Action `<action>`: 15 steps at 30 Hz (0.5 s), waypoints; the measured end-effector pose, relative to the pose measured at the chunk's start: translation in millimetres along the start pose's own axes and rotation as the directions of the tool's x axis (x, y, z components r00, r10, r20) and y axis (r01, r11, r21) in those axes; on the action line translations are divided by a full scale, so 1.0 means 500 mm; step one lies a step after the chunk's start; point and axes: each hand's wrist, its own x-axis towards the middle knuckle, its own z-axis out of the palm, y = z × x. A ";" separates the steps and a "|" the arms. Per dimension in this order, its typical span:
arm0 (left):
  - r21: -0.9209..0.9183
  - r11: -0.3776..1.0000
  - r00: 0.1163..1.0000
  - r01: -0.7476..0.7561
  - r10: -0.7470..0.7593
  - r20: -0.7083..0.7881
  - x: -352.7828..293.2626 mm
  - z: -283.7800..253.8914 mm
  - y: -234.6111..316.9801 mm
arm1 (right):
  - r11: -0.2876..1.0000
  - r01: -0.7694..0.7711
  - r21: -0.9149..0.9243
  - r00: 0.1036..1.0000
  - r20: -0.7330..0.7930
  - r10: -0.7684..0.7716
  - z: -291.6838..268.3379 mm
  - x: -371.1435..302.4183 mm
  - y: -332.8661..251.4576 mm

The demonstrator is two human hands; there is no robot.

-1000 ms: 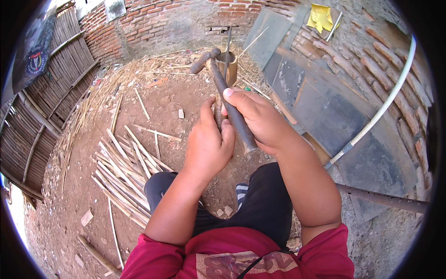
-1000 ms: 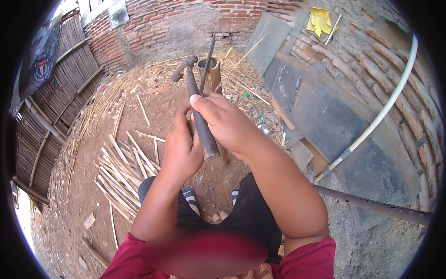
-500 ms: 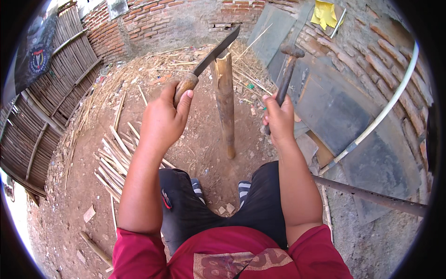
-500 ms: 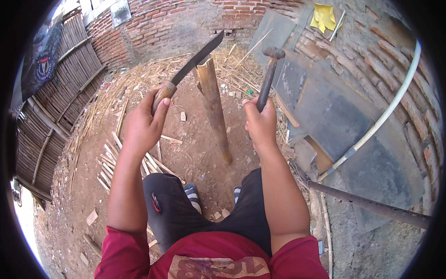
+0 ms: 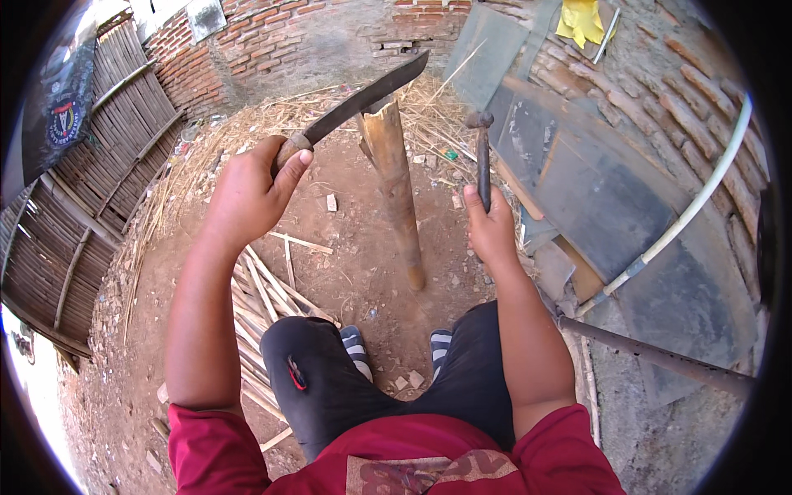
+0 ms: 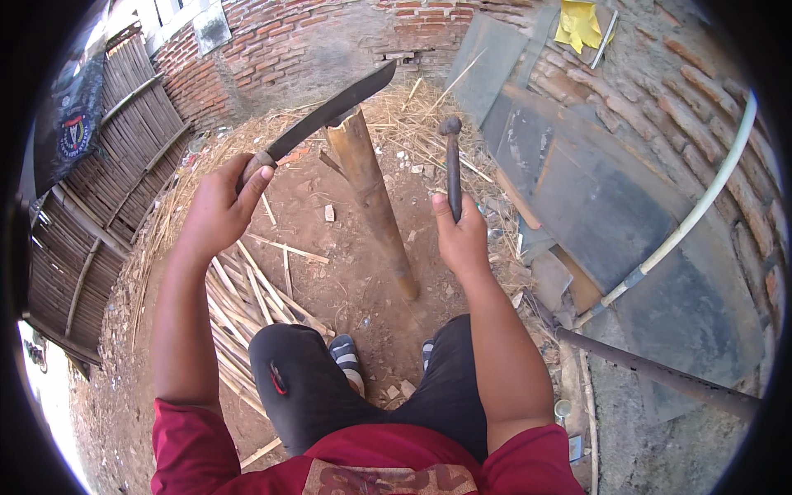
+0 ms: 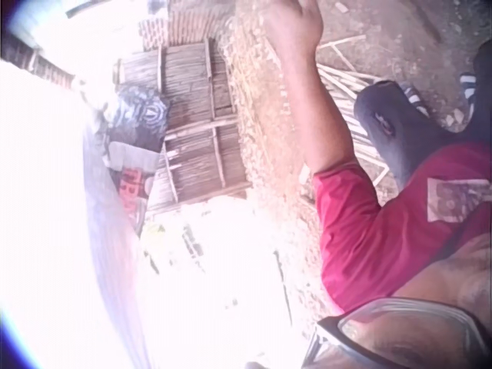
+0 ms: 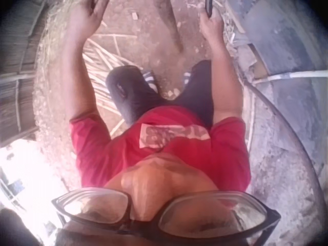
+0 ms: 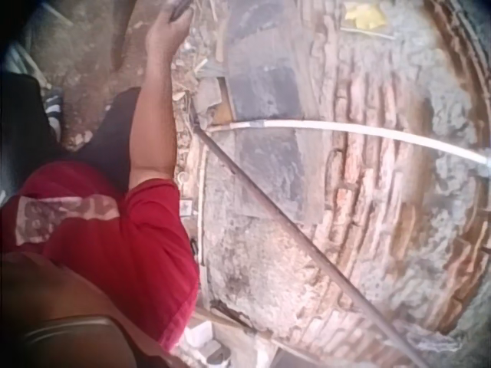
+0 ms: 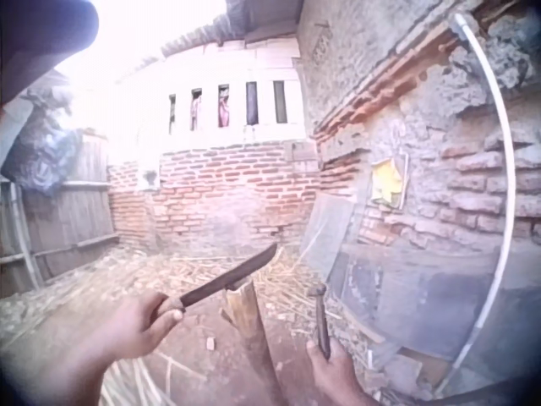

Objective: The person uses a machete to shave and trim a long strip of bamboo while seated. They then use the machete and a hammer to split the end of a bamboo pole.

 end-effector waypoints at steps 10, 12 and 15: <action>0.145 0.988 0.998 -0.053 0.058 -0.035 -0.034 0.016 0.071 | 0.915 0.305 -0.264 0.952 0.062 -0.299 -0.185 -0.028 -0.255; 0.205 0.977 0.998 -0.055 0.060 -0.015 -0.024 0.013 0.074 | 0.859 0.374 -0.350 0.926 0.085 -0.369 -0.211 -0.025 -0.299; 0.282 0.959 0.999 -0.034 0.042 -0.023 -0.012 -0.003 0.053 | 0.823 0.417 -0.386 0.906 0.100 -0.412 -0.216 -0.031 -0.367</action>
